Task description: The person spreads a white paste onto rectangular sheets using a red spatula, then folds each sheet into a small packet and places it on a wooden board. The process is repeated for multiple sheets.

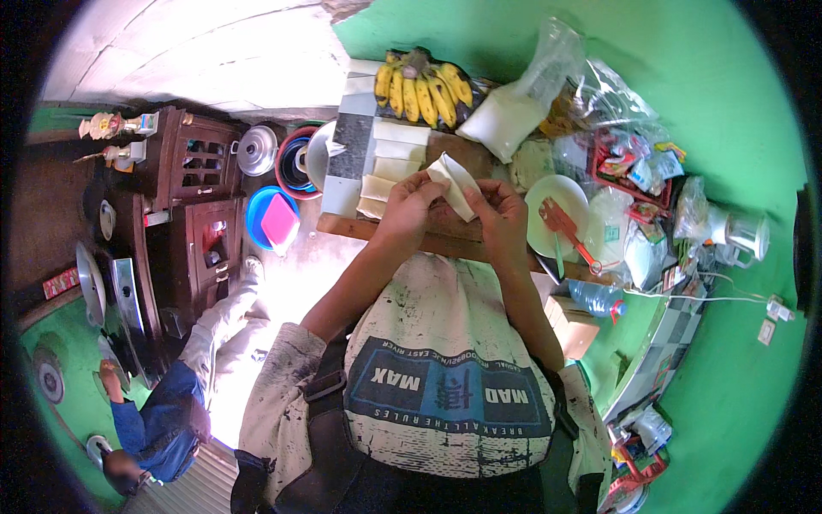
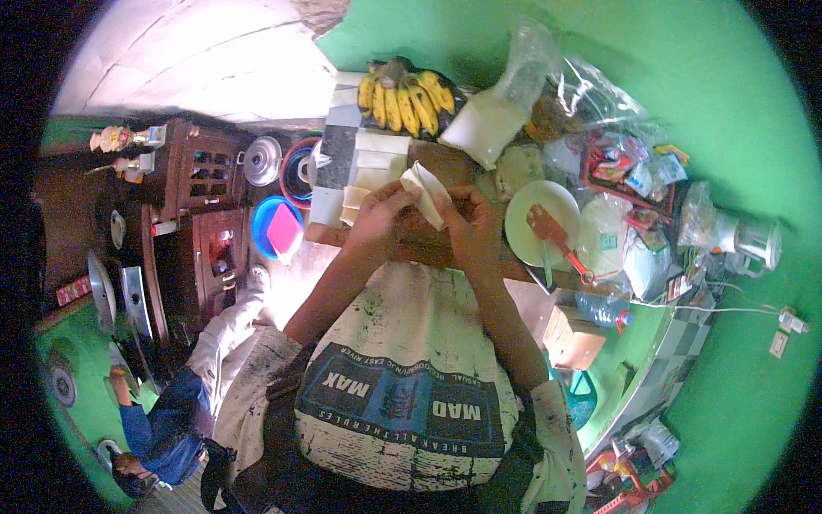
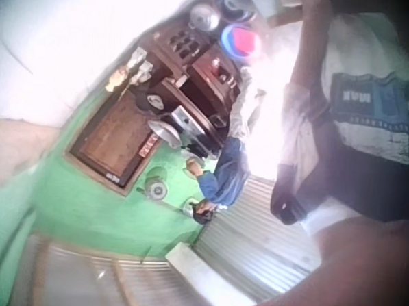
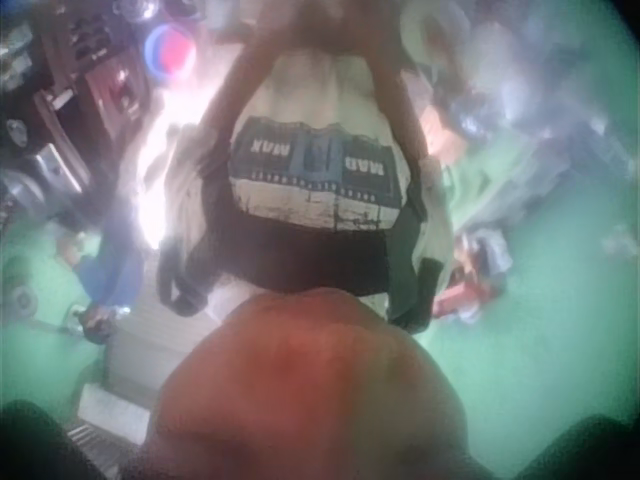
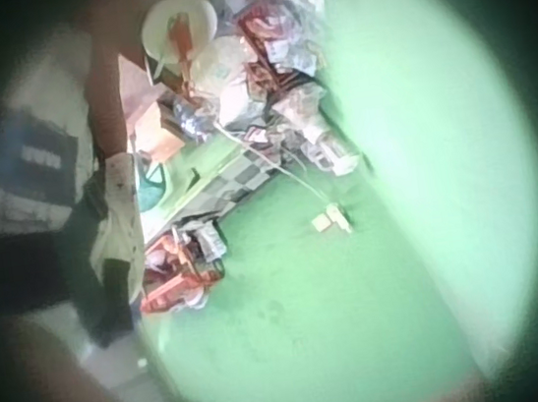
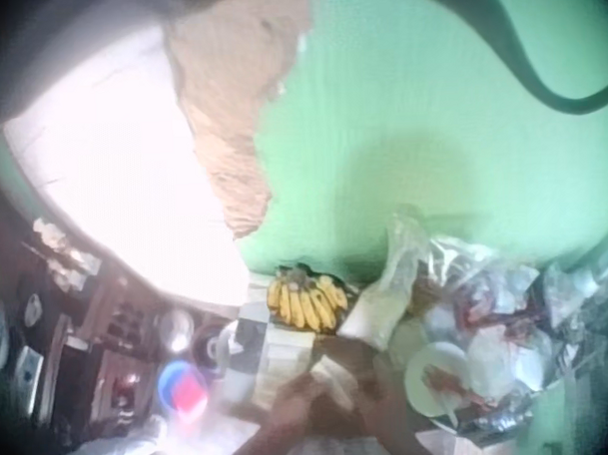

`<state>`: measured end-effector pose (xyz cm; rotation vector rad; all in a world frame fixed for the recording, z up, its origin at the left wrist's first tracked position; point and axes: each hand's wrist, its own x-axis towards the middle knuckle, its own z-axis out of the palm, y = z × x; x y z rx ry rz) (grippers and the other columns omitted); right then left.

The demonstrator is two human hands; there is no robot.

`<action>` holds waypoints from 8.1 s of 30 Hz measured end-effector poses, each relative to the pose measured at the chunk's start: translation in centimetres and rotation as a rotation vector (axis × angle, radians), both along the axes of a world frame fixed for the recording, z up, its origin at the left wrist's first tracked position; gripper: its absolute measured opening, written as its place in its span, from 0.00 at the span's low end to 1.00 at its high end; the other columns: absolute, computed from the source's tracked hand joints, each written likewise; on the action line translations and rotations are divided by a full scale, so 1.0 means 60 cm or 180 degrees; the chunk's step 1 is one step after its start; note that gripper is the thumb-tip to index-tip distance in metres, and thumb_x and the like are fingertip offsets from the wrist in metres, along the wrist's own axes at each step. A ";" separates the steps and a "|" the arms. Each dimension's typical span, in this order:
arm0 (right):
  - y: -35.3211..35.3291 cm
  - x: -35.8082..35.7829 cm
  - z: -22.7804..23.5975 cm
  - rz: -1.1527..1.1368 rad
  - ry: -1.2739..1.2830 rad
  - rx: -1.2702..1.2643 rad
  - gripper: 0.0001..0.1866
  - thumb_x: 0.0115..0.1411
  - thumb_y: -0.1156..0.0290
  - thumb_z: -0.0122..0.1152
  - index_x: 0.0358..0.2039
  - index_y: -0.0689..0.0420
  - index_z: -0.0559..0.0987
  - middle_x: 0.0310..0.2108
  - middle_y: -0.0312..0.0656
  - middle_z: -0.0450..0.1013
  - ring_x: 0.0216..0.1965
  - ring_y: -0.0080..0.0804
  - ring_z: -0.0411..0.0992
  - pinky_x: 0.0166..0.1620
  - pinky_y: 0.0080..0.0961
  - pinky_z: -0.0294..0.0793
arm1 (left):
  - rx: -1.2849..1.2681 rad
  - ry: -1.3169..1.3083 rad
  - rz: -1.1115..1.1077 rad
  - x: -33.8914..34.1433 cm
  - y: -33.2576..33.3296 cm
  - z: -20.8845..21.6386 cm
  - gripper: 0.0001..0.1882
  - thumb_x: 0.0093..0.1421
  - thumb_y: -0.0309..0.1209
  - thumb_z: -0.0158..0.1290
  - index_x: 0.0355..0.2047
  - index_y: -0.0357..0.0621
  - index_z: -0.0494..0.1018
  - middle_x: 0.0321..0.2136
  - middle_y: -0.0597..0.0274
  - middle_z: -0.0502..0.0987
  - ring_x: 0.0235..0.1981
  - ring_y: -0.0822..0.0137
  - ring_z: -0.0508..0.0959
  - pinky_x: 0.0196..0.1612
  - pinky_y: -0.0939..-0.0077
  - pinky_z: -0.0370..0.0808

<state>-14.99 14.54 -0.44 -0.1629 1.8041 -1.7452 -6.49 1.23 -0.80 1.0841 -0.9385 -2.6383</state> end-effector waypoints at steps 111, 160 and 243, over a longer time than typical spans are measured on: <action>0.347 -0.105 0.067 -0.2083 0.0600 0.0034 0.10 0.69 0.68 0.56 0.37 0.62 0.79 0.25 0.35 0.73 0.24 0.19 0.68 0.28 0.18 0.67 | -0.0463 0.0063 -0.1291 -0.186 0.131 0.043 0.18 0.62 0.24 0.59 0.53 0.35 0.74 0.44 0.57 0.81 0.42 0.67 0.82 0.44 0.71 0.83; 0.191 0.042 0.104 -0.3768 0.1008 0.0988 0.12 0.70 0.67 0.51 0.39 0.62 0.80 0.21 0.34 0.74 0.25 0.18 0.68 0.34 0.19 0.65 | -0.0691 0.0556 -0.2831 -0.213 0.036 0.039 0.16 0.62 0.22 0.57 0.50 0.30 0.73 0.43 0.52 0.80 0.44 0.65 0.82 0.48 0.68 0.82; 0.085 0.029 0.102 -0.2441 0.1224 -0.0038 0.05 0.69 0.76 0.52 0.38 0.64 0.73 0.34 0.45 0.75 0.25 0.25 0.69 0.31 0.22 0.70 | -0.0663 0.0424 -0.1634 -0.145 -0.125 0.050 0.18 0.63 0.25 0.59 0.52 0.28 0.74 0.44 0.52 0.81 0.44 0.68 0.81 0.49 0.73 0.79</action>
